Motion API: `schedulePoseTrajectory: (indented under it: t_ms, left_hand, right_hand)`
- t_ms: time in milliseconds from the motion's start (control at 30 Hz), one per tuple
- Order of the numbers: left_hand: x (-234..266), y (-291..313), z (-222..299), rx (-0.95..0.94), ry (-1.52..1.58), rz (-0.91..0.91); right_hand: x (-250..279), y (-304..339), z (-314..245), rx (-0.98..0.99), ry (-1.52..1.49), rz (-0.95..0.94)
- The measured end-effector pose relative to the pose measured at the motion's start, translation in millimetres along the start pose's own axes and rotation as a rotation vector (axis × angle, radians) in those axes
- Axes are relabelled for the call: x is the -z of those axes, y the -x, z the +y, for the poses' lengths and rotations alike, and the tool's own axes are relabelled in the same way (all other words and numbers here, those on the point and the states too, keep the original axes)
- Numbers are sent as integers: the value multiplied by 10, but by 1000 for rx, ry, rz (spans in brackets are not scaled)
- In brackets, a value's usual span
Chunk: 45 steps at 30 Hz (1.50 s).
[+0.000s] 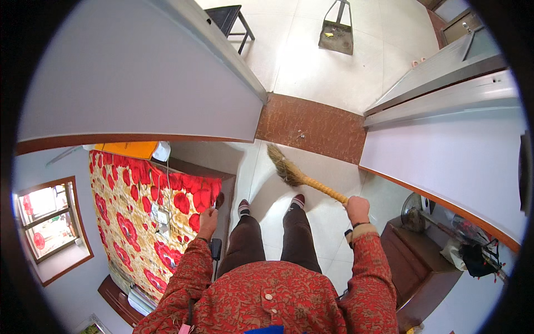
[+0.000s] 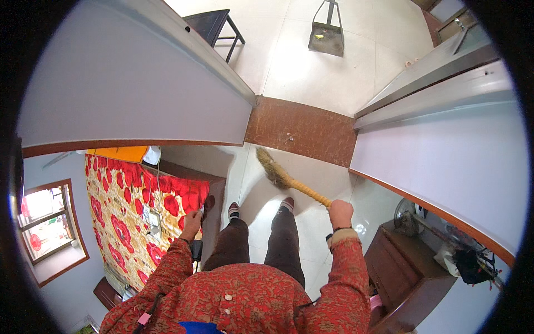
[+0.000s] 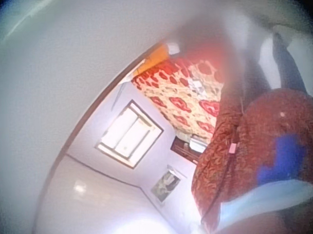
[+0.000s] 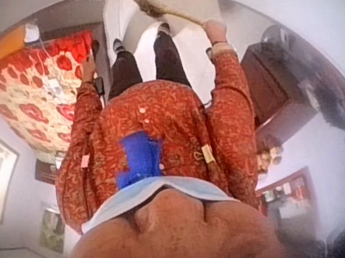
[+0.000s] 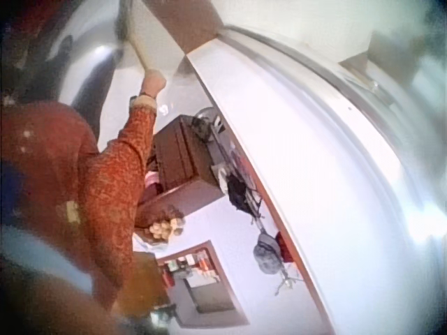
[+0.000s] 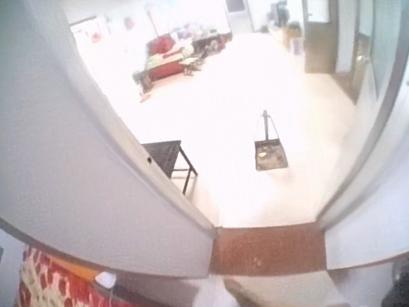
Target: The person sweeps a tiled floor with a traditional straw broom and collects debris into a dustpan. They move a chair to access the area under it, sweep around a bed and radiator, and then empty the dustpan into a trash bin.
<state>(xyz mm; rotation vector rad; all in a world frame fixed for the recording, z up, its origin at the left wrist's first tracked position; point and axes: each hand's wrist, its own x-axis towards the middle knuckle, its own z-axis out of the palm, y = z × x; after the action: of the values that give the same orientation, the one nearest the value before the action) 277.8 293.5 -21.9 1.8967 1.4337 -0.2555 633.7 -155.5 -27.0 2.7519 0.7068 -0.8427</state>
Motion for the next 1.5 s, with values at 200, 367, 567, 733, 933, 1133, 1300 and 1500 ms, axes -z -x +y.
schedulePoseTrajectory:
  t_ms: [200, 367, 567, 733, 933, 1133, 1300, 1500]
  left_hand:
    - [-132, -197, 534, -115, 46, -36]
    - [-180, -424, 985, -200, -5, -161]
    - [-328, -1059, 1872, -320, 15, -370]
    - [-493, -1651, 2995, -457, -75, -401]
    - [-704, -2286, 4587, -542, -39, -439]
    - [-1114, -3068, 6280, -571, -55, -412]
    - [-1143, -3855, 7381, -741, -322, -328]
    - [-1312, -4501, 8711, -669, -411, -320]
  right_hand:
    - [286, -307, 422, -11, 11, 67]
    - [943, 11, 930, 40, -2, 162]
    - [1236, 937, 1295, -443, -162, -521]
    - [1016, 1347, 1021, -815, -787, -734]
    - [723, 1397, 670, -900, -617, -818]
    - [766, 537, 788, -895, -987, -1100]
    - [1653, -341, 910, -628, -825, -1136]
    - [2921, -1040, 1052, -443, -720, -1082]
